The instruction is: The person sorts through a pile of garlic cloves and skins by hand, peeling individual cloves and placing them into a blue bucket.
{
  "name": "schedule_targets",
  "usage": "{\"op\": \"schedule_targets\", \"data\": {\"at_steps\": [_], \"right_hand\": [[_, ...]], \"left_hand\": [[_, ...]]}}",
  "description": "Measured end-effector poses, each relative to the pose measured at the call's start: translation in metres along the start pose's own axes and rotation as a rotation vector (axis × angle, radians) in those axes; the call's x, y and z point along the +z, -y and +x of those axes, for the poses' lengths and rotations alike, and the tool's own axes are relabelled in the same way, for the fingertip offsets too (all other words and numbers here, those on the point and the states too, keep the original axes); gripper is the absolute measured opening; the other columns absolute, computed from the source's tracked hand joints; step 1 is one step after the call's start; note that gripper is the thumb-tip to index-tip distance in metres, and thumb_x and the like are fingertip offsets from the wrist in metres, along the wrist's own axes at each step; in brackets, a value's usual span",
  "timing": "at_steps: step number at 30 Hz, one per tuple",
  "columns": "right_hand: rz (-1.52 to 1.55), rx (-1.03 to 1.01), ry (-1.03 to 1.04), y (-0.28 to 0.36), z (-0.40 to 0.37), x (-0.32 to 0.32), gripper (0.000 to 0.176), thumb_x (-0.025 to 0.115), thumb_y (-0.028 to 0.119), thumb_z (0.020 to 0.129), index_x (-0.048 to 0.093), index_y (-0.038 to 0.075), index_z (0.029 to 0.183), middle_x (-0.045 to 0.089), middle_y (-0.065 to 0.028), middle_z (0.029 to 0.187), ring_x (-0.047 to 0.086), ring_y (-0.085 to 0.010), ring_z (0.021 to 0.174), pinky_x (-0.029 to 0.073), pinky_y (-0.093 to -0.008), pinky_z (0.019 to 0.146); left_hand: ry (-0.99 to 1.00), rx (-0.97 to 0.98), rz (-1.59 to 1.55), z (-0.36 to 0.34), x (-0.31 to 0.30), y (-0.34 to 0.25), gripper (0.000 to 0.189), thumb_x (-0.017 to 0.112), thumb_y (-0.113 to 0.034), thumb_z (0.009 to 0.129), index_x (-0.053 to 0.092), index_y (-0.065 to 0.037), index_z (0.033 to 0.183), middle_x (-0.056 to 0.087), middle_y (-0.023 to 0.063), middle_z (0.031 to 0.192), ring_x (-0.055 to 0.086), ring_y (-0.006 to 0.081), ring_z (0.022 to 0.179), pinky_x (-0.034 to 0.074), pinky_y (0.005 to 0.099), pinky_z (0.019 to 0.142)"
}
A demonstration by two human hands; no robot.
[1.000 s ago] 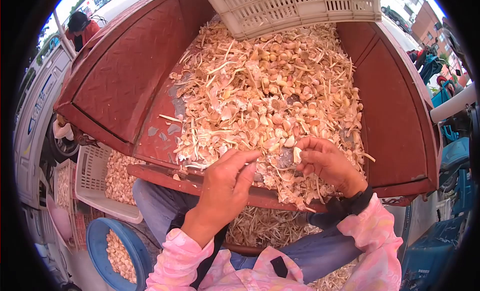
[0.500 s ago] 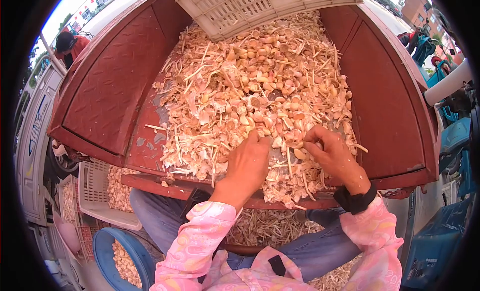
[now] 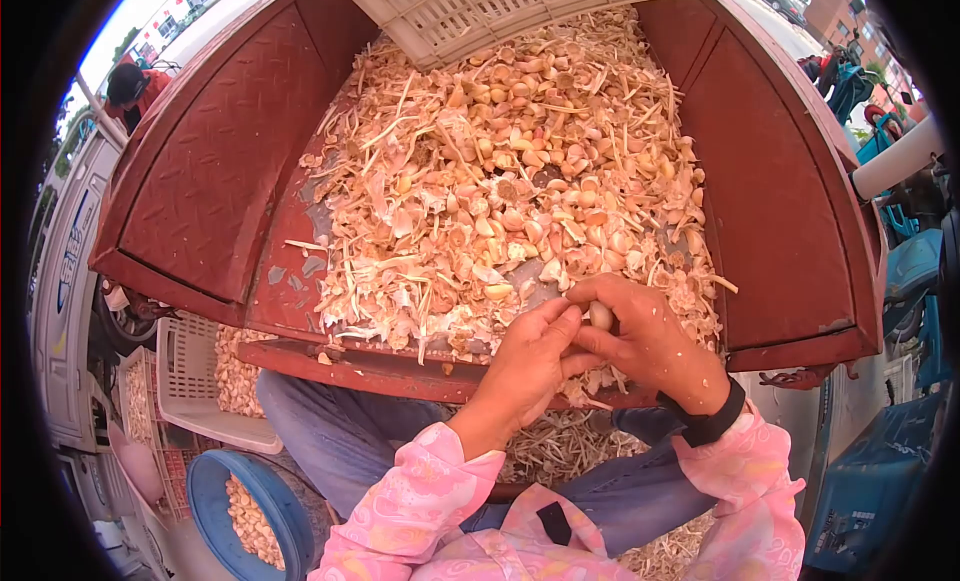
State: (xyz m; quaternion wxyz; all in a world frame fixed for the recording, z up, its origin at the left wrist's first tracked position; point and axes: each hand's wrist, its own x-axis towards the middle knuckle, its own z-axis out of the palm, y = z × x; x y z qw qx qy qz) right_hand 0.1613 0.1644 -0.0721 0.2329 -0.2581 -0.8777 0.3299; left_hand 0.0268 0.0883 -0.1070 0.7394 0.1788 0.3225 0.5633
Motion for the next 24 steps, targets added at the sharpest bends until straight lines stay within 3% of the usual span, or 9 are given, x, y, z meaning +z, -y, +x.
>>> {"op": "schedule_targets", "data": {"at_steps": [1,2,5,6,8,11,14,20,24], "right_hand": [[0.041,0.007,-0.020,0.003,0.003,-0.002,0.020,0.063,0.008,0.077,0.055,0.002,0.095,0.056,-0.0132,0.077,0.059,-0.0289,0.071,0.046,-0.0365,0.061],[0.081,0.225,0.100,0.010,0.005,-0.012,0.022,0.066,0.010,0.078,0.057,0.003,0.097,0.057,-0.0118,0.078,0.060,-0.0252,0.069,0.047,-0.0324,0.060],[0.189,0.131,-0.204,0.005,0.005,-0.007,0.022,0.067,0.011,0.077,0.057,0.003,0.096,0.058,-0.0109,0.078,0.060,-0.0235,0.068,0.047,-0.0300,0.060],[0.028,-0.025,-0.159,0.012,0.006,-0.009,0.023,0.067,0.010,0.077,0.057,0.002,0.096,0.058,-0.0111,0.082,0.061,-0.0262,0.072,0.048,-0.0310,0.061],[-0.080,-0.134,-0.094,0.027,0.005,0.000,0.023,0.066,0.010,0.077,0.057,0.002,0.097,0.058,-0.0114,0.086,0.061,-0.0273,0.075,0.048,-0.0317,0.061],[-0.137,-0.166,-0.137,0.026,0.002,0.006,0.021,0.065,0.010,0.076,0.060,0.005,0.096,0.056,-0.0109,0.087,0.059,-0.0283,0.074,0.048,-0.0338,0.061],[-0.173,-0.111,-0.114,0.013,0.003,-0.009,0.012,0.064,0.010,0.076,0.063,0.009,0.088,0.052,-0.0082,0.074,0.056,-0.0262,0.066,0.045,-0.0341,0.057],[-0.208,-0.090,-0.004,0.013,-0.004,-0.007,0.007,0.061,0.008,0.076,0.057,0.007,0.082,0.050,-0.0095,0.071,0.056,-0.0279,0.065,0.044,-0.0362,0.054],[-0.228,-0.091,-0.015,0.014,-0.008,-0.004,0.011,0.061,0.008,0.075,0.053,0.006,0.083,0.050,-0.0100,0.072,0.056,-0.0292,0.064,0.044,-0.0377,0.053]], "left_hand": [[-0.030,0.010,-0.038,-0.001,-0.001,0.000,0.035,0.038,-0.023,0.098,0.042,0.001,0.122,0.057,0.0104,0.104,0.059,0.0179,0.096,0.052,0.0321,0.083],[-0.053,0.002,-0.083,-0.001,-0.003,0.000,0.034,0.036,-0.022,0.098,0.041,0.001,0.123,0.056,0.0124,0.107,0.058,0.0199,0.099,0.051,0.0337,0.086],[-0.142,-0.013,-0.247,-0.007,0.002,-0.003,0.034,0.036,-0.020,0.098,0.041,0.001,0.124,0.053,0.0134,0.113,0.056,0.0224,0.104,0.049,0.0337,0.089],[-0.095,-0.020,-0.323,-0.008,0.003,-0.003,0.034,0.035,-0.021,0.098,0.040,0.001,0.124,0.053,0.0133,0.113,0.056,0.0222,0.103,0.049,0.0340,0.087],[0.003,-0.038,-0.470,-0.009,0.005,-0.001,0.035,0.033,-0.021,0.099,0.038,0.000,0.126,0.053,0.0130,0.112,0.056,0.0218,0.101,0.050,0.0345,0.084],[-0.101,-0.016,-0.588,-0.002,-0.008,0.013,0.035,0.032,-0.022,0.099,0.038,0.000,0.125,0.052,0.0113,0.113,0.055,0.0207,0.099,0.050,0.0347,0.082],[-0.161,0.011,-0.550,-0.004,-0.002,0.013,0.036,0.035,-0.022,0.098,0.040,-0.003,0.128,0.052,0.0100,0.114,0.054,0.0203,0.105,0.049,0.0342,0.088],[-0.096,0.039,-0.427,-0.009,-0.001,0.018,0.036,0.036,-0.024,0.098,0.040,-0.007,0.131,0.054,0.0041,0.107,0.055,0.0128,0.091,0.046,0.0255,0.068],[-0.106,0.060,-0.343,-0.012,0.000,0.019,0.037,0.039,-0.023,0.097,0.040,-0.005,0.130,0.055,0.0025,0.106,0.053,0.0107,0.088,0.043,0.0242,0.069]]}}
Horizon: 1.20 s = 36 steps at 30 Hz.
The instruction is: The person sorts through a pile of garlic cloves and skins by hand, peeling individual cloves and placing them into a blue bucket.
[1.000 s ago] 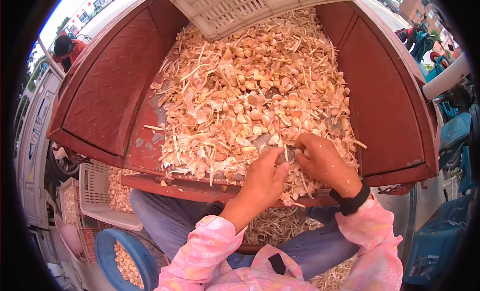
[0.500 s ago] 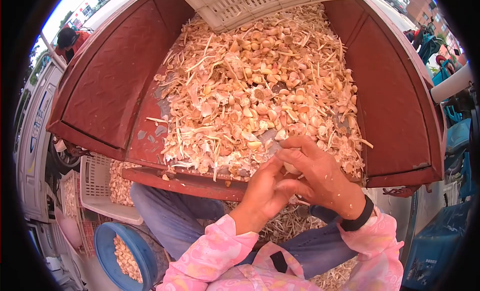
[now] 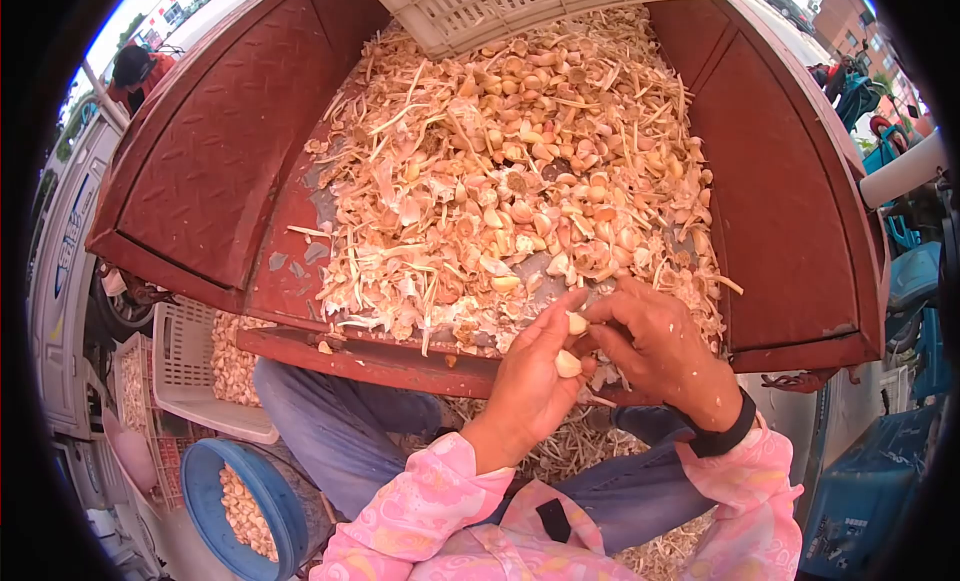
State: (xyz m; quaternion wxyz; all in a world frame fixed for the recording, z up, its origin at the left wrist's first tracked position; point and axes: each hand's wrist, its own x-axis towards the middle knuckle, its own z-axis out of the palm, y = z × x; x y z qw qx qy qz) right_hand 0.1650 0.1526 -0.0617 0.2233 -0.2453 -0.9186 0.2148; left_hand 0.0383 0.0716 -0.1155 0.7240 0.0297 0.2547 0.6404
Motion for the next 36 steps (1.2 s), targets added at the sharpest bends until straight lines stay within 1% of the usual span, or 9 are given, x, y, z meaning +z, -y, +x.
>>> {"op": "schedule_targets", "data": {"at_steps": [6,9,13,17,26,29,30,33,36], "right_hand": [[-0.249,0.051,-0.074,0.007,-0.005,0.005,0.012,0.060,0.004,0.072,0.051,0.005,0.080,0.050,-0.0114,0.072,0.056,-0.0299,0.062,0.045,-0.0393,0.054],[-0.284,0.164,-0.073,-0.014,-0.003,-0.008,0.012,0.060,0.004,0.071,0.051,0.004,0.080,0.050,-0.0116,0.072,0.056,-0.0305,0.062,0.046,-0.0395,0.055],[-0.370,0.101,0.072,-0.027,0.014,0.004,0.012,0.057,0.002,0.073,0.054,0.003,0.084,0.051,-0.0123,0.075,0.057,-0.0321,0.070,0.046,-0.0413,0.059],[-0.323,0.094,0.000,-0.046,0.022,0.015,0.009,0.059,0.004,0.074,0.055,0.003,0.082,0.053,-0.0126,0.079,0.058,-0.0316,0.073,0.046,-0.0411,0.060],[0.451,0.348,0.003,-0.013,0.012,0.012,0.013,0.066,0.007,0.079,0.062,0.001,0.090,0.055,-0.0056,0.075,0.053,-0.0132,0.063,0.043,-0.0260,0.057],[0.439,0.219,-0.040,-0.008,0.009,0.017,0.012,0.065,0.006,0.079,0.062,0.001,0.090,0.056,-0.0083,0.075,0.054,-0.0175,0.065,0.044,-0.0265,0.058],[0.238,-0.001,0.009,-0.011,0.011,0.013,0.015,0.061,0.005,0.080,0.059,0.001,0.094,0.054,-0.0110,0.076,0.055,-0.0243,0.067,0.045,-0.0306,0.058],[-0.007,-0.036,0.112,-0.004,0.007,0.014,0.017,0.058,0.004,0.080,0.054,0.002,0.097,0.049,-0.0124,0.076,0.055,-0.0296,0.068,0.045,-0.0359,0.057],[-0.225,-0.131,0.112,0.003,0.006,0.016,0.011,0.056,0.004,0.077,0.047,0.003,0.083,0.046,-0.0117,0.074,0.055,-0.0272,0.062,0.045,-0.0362,0.052]], "left_hand": [[-0.160,0.367,0.621,-0.005,0.010,0.011,0.037,0.039,-0.025,0.098,0.047,0.001,0.123,0.061,0.0085,0.097,0.051,0.0053,0.070,0.043,0.0175,0.060],[-0.141,0.534,0.692,-0.019,0.012,-0.006,0.036,0.039,-0.024,0.097,0.049,0.001,0.121,0.064,0.0062,0.093,0.048,0.0029,0.066,0.042,0.0159,0.054],[-0.185,0.212,0.274,-0.026,0.014,-0.034,0.029,0.043,-0.014,0.093,0.050,0.001,0.118,0.060,0.0124,0.106,0.056,0.0083,0.075,0.044,0.0172,0.055],[-0.123,0.084,0.264,-0.023,0.006,-0.037,0.024,0.048,-0.010,0.090,0.053,-0.001,0.112,0.060,0.0098,0.102,0.057,0.0094,0.077,0.045,0.0187,0.054],[-0.060,0.237,0.536,0.000,0.003,-0.019,0.032,0.055,-0.016,0.090,0.052,-0.002,0.118,0.058,0.0036,0.092,0.051,0.0047,0.067,0.040,0.0158,0.050],[-0.033,0.182,0.468,0.003,-0.004,-0.020,0.029,0.055,-0.019,0.091,0.054,-0.003,0.115,0.058,0.0019,0.085,0.049,0.0035,0.063,0.039,0.0153,0.048],[-0.047,0.177,0.462,0.002,-0.004,-0.021,0.027,0.055,-0.019,0.091,0.055,-0.003,0.112,0.057,0.0011,0.083,0.048,0.0033,0.061,0.038,0.0149,0.047],[-0.088,0.178,0.494,-0.002,-0.007,-0.022,0.022,0.054,-0.021,0.092,0.058,-0.004,0.103,0.056,-0.0009,0.076,0.046,0.0023,0.057,0.034,0.0136,0.045],[-0.108,0.228,0.626,-0.005,-0.007,-0.024,0.019,0.054,-0.023,0.092,0.058,-0.004,0.095,0.055,-0.0023,0.070,0.043,0.0010,0.055,0.031,0.0132,0.045]]}}
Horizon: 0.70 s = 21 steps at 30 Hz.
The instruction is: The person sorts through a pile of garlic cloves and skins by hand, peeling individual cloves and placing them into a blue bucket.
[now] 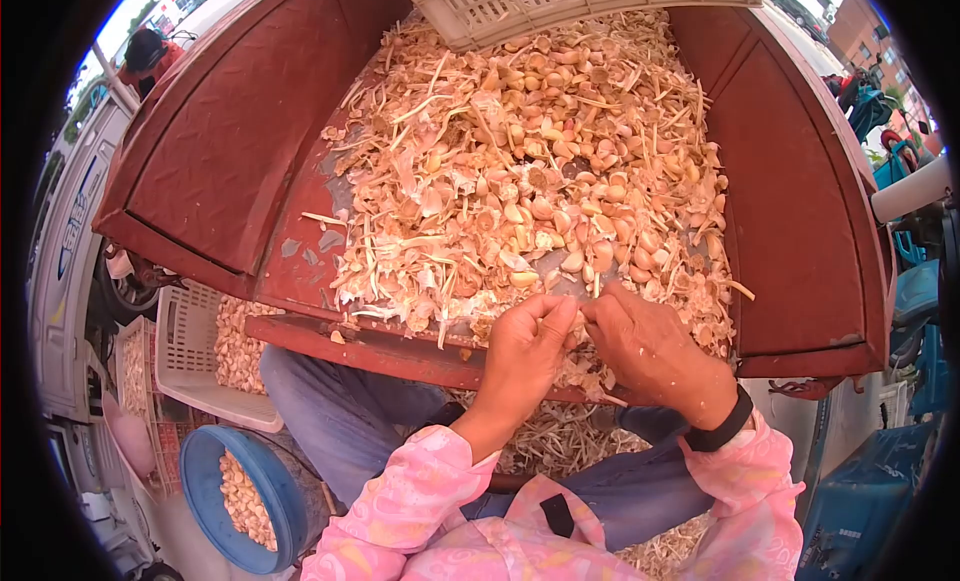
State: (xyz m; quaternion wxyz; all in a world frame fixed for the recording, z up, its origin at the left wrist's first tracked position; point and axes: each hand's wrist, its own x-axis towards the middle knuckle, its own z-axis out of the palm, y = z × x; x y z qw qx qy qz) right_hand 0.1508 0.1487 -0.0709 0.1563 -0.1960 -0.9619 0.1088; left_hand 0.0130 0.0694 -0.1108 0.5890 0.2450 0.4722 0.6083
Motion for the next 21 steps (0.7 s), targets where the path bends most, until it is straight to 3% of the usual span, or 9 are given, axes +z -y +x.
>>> {"op": "schedule_targets", "data": {"at_steps": [5,10,13,14,17,18,20,21], "right_hand": [[-0.213,-0.002,-0.029,0.013,0.005,0.005,0.013,0.056,0.006,0.072,0.043,0.005,0.073,0.046,-0.0102,0.068,0.053,-0.0264,0.055,0.044,-0.0356,0.048],[0.089,0.143,-0.049,0.001,0.004,0.006,0.012,0.055,0.009,0.077,0.045,0.002,0.073,0.049,-0.0148,0.059,0.054,-0.0336,0.054,0.044,-0.0407,0.049],[-0.028,0.256,0.003,-0.007,0.016,-0.001,0.018,0.054,0.014,0.083,0.047,0.000,0.074,0.049,-0.0180,0.057,0.055,-0.0369,0.056,0.044,-0.0439,0.051],[-0.121,0.298,0.180,-0.007,0.020,-0.001,0.020,0.055,0.019,0.086,0.051,0.001,0.077,0.053,-0.0168,0.066,0.057,-0.0351,0.062,0.045,-0.0436,0.054],[0.001,0.173,0.012,0.003,0.035,0.014,0.015,0.056,0.019,0.085,0.053,0.005,0.081,0.056,-0.0134,0.077,0.059,-0.0322,0.072,0.046,-0.0427,0.059],[0.055,0.100,-0.057,0.004,0.042,0.018,0.007,0.057,0.014,0.082,0.054,0.008,0.085,0.055,-0.0096,0.083,0.058,-0.0298,0.078,0.046,-0.0409,0.062],[0.018,0.034,-0.055,0.004,0.054,0.024,0.008,0.058,0.012,0.079,0.054,0.008,0.085,0.054,-0.0089,0.080,0.058,-0.0295,0.078,0.046,-0.0408,0.062],[-0.003,-0.001,-0.054,0.002,0.060,0.027,0.009,0.058,0.010,0.078,0.054,0.008,0.085,0.054,-0.0086,0.079,0.057,-0.0294,0.078,0.046,-0.0407,0.062]], "left_hand": [[-0.052,0.268,0.272,-0.002,-0.001,0.010,0.020,0.054,-0.023,0.092,0.058,-0.004,0.089,0.052,-0.0037,0.065,0.042,0.0012,0.055,0.032,0.0165,0.048],[0.033,0.245,0.328,-0.031,-0.006,-0.008,0.022,0.055,-0.023,0.092,0.058,-0.002,0.089,0.052,-0.0033,0.065,0.043,0.0020,0.055,0.033,0.0172,0.049],[-0.041,0.134,0.176,-0.081,-0.040,-0.050,0.022,0.055,-0.023,0.091,0.059,-0.001,0.089,0.054,-0.0007,0.066,0.044,0.0017,0.055,0.034,0.0174,0.049],[-0.160,0.130,0.092,-0.100,-0.068,-0.067,0.023,0.054,-0.024,0.091,0.058,-0.002,0.089,0.053,-0.0006,0.064,0.039,0.0006,0.048,0.029,0.0146,0.043],[-0.802,0.327,0.198,-0.163,-0.172,-0.098,0.021,0.049,-0.023,0.092,0.055,-0.004,0.086,0.048,-0.0020,0.059,0.031,0.0000,0.039,0.021,0.0137,0.033],[-0.963,0.339,0.333,-0.192,-0.210,-0.100,0.020,0.049,-0.022,0.091,0.055,-0.005,0.083,0.049,-0.0021,0.059,0.032,-0.0004,0.040,0.021,0.0143,0.034],[-1.267,0.224,0.603,-0.263,-0.308,-0.077,0.017,0.052,-0.019,0.088,0.056,-0.004,0.082,0.050,-0.0010,0.061,0.038,0.0024,0.041,0.027,0.0172,0.035],[-1.295,0.173,0.792,-0.308,-0.368,-0.049,0.014,0.053,-0.017,0.086,0.056,-0.003,0.083,0.050,-0.0003,0.061,0.042,0.0048,0.042,0.031,0.0195,0.037]]}}
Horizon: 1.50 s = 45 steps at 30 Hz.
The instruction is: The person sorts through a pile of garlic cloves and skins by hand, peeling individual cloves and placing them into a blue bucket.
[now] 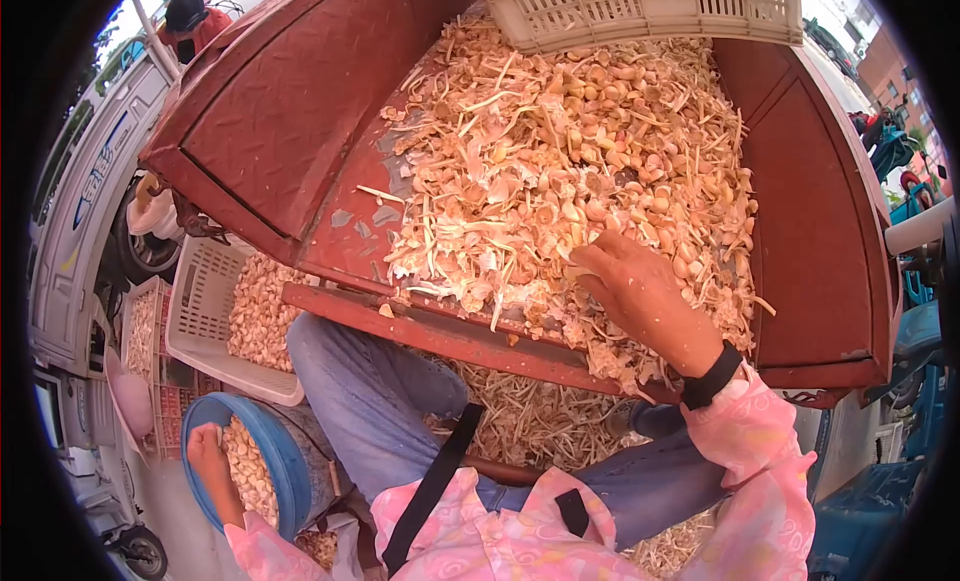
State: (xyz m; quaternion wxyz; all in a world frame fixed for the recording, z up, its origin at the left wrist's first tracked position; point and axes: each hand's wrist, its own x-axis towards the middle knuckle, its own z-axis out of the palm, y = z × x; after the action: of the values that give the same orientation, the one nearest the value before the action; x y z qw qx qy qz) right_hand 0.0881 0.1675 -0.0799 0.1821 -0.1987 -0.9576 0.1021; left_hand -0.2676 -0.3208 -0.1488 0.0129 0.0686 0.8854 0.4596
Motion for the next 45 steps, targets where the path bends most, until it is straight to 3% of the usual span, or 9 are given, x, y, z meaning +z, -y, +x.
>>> {"op": "schedule_targets", "data": {"at_steps": [1,3,6,9,13,17,27,39,45], "right_hand": [[-0.008,-0.026,0.031,-0.004,0.005,0.008,0.012,0.058,0.008,0.075,0.053,0.007,0.085,0.053,-0.0097,0.079,0.057,-0.0305,0.075,0.046,-0.0415,0.061],[-0.043,-0.011,0.106,-0.005,0.007,0.013,0.012,0.059,0.006,0.075,0.052,0.006,0.085,0.053,-0.0108,0.080,0.056,-0.0313,0.071,0.045,-0.0413,0.060],[-0.020,0.050,0.119,-0.005,0.003,0.010,0.011,0.057,0.006,0.075,0.052,0.005,0.084,0.053,-0.0129,0.078,0.056,-0.0334,0.068,0.045,-0.0423,0.059],[0.061,0.086,0.082,-0.015,-0.010,0.006,0.011,0.057,0.006,0.076,0.051,0.004,0.084,0.054,-0.0113,0.073,0.057,-0.0282,0.063,0.045,-0.0379,0.056],[0.583,0.385,0.107,-0.004,-0.011,-0.004,0.013,0.062,0.006,0.079,0.051,0.002,0.085,0.054,-0.0043,0.068,0.054,-0.0121,0.059,0.043,-0.0255,0.053],[1.021,0.428,0.048,0.018,-0.024,0.004,0.013,0.064,0.006,0.081,0.052,0.001,0.085,0.055,-0.0024,0.067,0.052,-0.0071,0.058,0.042,-0.0205,0.052],[0.353,0.036,-0.040,-0.005,-0.038,0.000,0.020,0.057,0.003,0.080,0.051,0.003,0.098,0.052,-0.0156,0.079,0.055,-0.0340,0.067,0.045,-0.0380,0.053],[-0.148,-0.039,0.068,-0.002,-0.033,-0.014,0.013,0.053,0.006,0.079,0.040,0.004,0.075,0.048,-0.0110,0.069,0.055,-0.0284,0.058,0.042,-0.0371,0.046],[-0.207,0.075,0.008,-0.017,-0.038,-0.027,0.015,0.059,0.014,0.079,0.051,0.003,0.086,0.051,-0.0088,0.076,0.058,-0.0272,0.065,0.044,-0.0360,0.048]], "left_hand": [[-0.019,0.062,0.173,0.006,-0.022,0.050,0.012,0.054,-0.014,0.084,0.057,-0.002,0.084,0.051,0.0003,0.062,0.046,0.0073,0.044,0.035,0.0218,0.039],[0.137,-0.357,0.349,-0.021,-0.031,0.050,0.016,0.056,-0.012,0.082,0.058,0.001,0.090,0.055,0.0036,0.068,0.056,0.0140,0.058,0.045,0.0257,0.054],[-0.180,0.341,0.829,-0.036,-0.012,0.081,0.020,0.055,-0.011,0.083,0.058,0.003,0.096,0.058,0.0068,0.081,0.058,0.0168,0.076,0.047,0.0271,0.072],[-0.040,0.284,0.126,-0.050,0.053,-0.083,0.023,0.049,-0.013,0.089,0.059,0.003,0.104,0.061,0.0089,0.094,0.058,0.0189,0.082,0.045,0.0285,0.075],[0.668,0.258,-0.512,-0.132,0.154,-0.239,0.030,0.053,-0.010,0.090,0.052,0.000,0.117,0.060,0.0109,0.106,0.059,0.0144,0.089,0.046,0.0230,0.073],[1.229,0.080,-0.717,-0.190,0.264,-0.275,0.041,0.054,-0.012,0.091,0.043,0.003,0.128,0.059,0.0117,0.104,0.059,0.0124,0.090,0.048,0.0224,0.074],[1.255,0.072,-0.635,-0.193,0.311,-0.274,0.034,0.055,-0.012,0.090,0.050,-0.001,0.122,0.059,0.0019,0.082,0.055,0.0048,0.064,0.045,0.0173,0.055],[1.499,-0.008,-0.669,-0.177,0.318,-0.288,0.013,0.056,-0.012,0.089,0.056,-0.001,0.096,0.060,0.0020,0.081,0.049,0.0031,0.057,0.039,0.0161,0.049],[1.317,0.193,-0.699,-0.181,0.279,-0.289,0.014,0.054,-0.011,0.089,0.052,-0.001,0.098,0.060,0.0064,0.081,0.051,0.0057,0.056,0.040,0.0161,0.049]]}}
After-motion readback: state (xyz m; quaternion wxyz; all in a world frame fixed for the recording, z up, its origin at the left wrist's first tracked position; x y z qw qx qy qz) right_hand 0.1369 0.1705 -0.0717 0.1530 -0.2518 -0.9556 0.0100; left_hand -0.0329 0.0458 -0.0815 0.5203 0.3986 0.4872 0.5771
